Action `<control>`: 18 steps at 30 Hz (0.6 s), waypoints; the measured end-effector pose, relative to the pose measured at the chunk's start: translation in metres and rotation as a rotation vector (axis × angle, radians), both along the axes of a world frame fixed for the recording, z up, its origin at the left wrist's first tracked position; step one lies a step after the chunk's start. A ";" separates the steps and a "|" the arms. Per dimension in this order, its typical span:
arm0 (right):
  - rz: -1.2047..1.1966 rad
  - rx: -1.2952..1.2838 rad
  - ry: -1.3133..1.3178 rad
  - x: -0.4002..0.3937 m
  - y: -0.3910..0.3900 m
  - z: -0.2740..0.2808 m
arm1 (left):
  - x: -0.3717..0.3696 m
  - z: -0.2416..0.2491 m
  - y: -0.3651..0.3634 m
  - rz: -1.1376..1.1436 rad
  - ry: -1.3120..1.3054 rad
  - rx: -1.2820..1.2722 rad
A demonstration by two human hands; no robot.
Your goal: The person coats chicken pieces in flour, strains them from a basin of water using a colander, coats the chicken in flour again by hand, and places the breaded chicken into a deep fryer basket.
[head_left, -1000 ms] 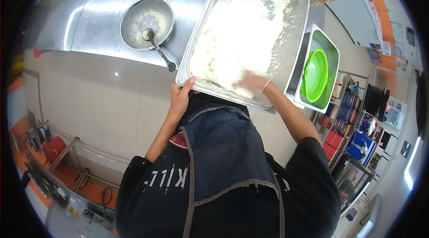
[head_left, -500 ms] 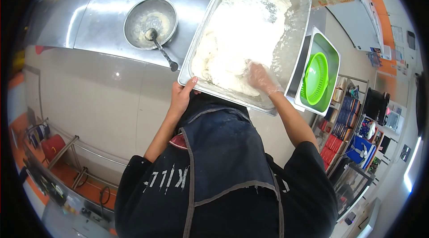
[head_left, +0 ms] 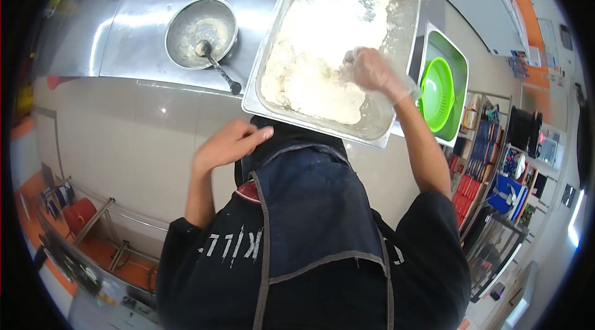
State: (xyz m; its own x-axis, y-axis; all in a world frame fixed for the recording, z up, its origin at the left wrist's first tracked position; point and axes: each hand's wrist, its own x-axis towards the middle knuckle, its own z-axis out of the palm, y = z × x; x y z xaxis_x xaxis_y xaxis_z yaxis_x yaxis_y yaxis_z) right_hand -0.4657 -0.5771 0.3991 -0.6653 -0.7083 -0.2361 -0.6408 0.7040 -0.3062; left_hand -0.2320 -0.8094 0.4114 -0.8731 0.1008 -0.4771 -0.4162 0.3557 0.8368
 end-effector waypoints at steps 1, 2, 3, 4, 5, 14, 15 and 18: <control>0.052 -0.008 0.019 -0.001 0.002 0.000 | -0.003 0.036 -0.008 -0.138 0.081 -0.090; -0.101 -0.051 -0.050 -0.001 -0.004 0.024 | -0.011 0.058 -0.012 -0.138 0.277 -0.080; -0.141 0.013 -0.072 -0.005 -0.009 0.039 | -0.019 0.080 -0.015 -0.138 0.475 -0.086; -0.180 0.075 -0.096 -0.010 -0.012 0.049 | -0.041 0.089 -0.016 -0.067 0.529 -0.070; -0.225 0.138 -0.120 -0.013 -0.012 0.052 | -0.063 0.098 -0.016 0.002 0.584 -0.056; -0.152 0.016 0.314 -0.019 0.006 0.072 | -0.243 0.121 0.097 -0.154 1.159 0.379; -0.179 0.223 0.414 -0.024 -0.001 0.085 | -0.229 0.139 0.092 -0.091 0.975 0.724; -0.328 0.118 0.273 0.011 0.005 0.083 | -0.223 0.113 0.134 -0.249 1.443 0.342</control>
